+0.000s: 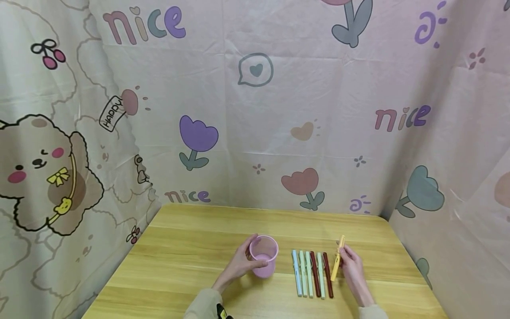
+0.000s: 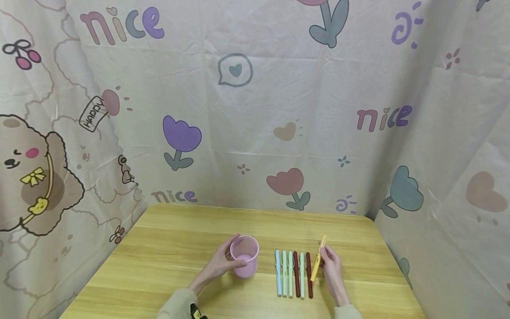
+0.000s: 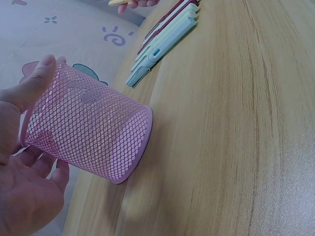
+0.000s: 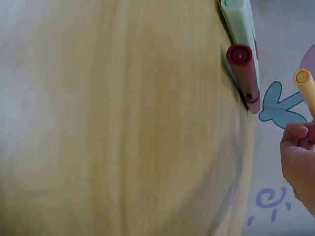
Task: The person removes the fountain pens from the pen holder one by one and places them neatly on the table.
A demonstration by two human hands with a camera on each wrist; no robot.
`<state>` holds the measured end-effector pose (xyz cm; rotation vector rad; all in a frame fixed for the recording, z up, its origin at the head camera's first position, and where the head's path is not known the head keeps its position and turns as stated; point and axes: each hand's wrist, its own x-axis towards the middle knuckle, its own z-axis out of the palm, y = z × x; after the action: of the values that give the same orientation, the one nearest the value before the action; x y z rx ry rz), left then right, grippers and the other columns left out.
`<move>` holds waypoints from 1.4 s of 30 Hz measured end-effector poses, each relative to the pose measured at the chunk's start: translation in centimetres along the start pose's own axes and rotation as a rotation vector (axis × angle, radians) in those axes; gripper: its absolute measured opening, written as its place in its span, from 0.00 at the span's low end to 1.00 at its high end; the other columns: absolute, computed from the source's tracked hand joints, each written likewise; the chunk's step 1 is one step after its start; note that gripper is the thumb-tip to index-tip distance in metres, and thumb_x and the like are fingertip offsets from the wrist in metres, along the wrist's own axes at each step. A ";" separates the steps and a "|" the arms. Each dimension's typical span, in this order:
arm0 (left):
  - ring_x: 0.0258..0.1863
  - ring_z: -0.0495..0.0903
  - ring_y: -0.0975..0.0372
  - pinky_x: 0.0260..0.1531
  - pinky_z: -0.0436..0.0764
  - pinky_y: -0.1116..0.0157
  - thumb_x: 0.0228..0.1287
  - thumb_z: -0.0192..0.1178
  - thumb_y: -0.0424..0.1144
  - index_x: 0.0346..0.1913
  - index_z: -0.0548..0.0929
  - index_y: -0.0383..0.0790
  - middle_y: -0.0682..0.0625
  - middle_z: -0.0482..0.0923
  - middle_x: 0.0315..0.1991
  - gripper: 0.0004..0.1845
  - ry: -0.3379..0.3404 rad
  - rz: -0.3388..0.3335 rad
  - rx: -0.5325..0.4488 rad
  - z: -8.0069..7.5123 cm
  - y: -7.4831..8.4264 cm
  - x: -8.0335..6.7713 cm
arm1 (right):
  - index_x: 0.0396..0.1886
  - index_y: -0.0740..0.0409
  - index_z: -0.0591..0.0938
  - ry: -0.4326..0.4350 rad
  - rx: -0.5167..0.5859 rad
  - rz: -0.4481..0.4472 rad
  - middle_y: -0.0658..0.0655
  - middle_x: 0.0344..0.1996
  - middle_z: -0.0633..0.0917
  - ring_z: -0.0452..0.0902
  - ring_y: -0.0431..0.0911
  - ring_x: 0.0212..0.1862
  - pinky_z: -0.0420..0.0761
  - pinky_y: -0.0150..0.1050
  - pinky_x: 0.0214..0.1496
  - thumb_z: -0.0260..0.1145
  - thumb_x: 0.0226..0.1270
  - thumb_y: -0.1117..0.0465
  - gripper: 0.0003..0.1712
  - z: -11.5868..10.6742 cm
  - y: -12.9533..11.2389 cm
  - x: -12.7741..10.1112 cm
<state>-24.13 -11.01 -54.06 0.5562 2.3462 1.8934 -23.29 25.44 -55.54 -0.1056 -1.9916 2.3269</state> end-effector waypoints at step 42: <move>0.73 0.63 0.36 0.74 0.63 0.40 0.54 0.76 0.36 0.77 0.53 0.26 0.28 0.60 0.75 0.54 -0.019 -0.002 -0.010 0.0 0.1 0.0 | 0.51 0.76 0.75 -0.014 -0.436 0.179 0.50 0.25 0.79 0.69 0.36 0.22 0.69 0.27 0.21 0.66 0.68 0.68 0.17 -1.2 0.7 0.3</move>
<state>-24.14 -10.99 -53.92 0.5676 2.3237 1.8889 -23.45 26.54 -56.45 -0.3038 -2.5582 1.9406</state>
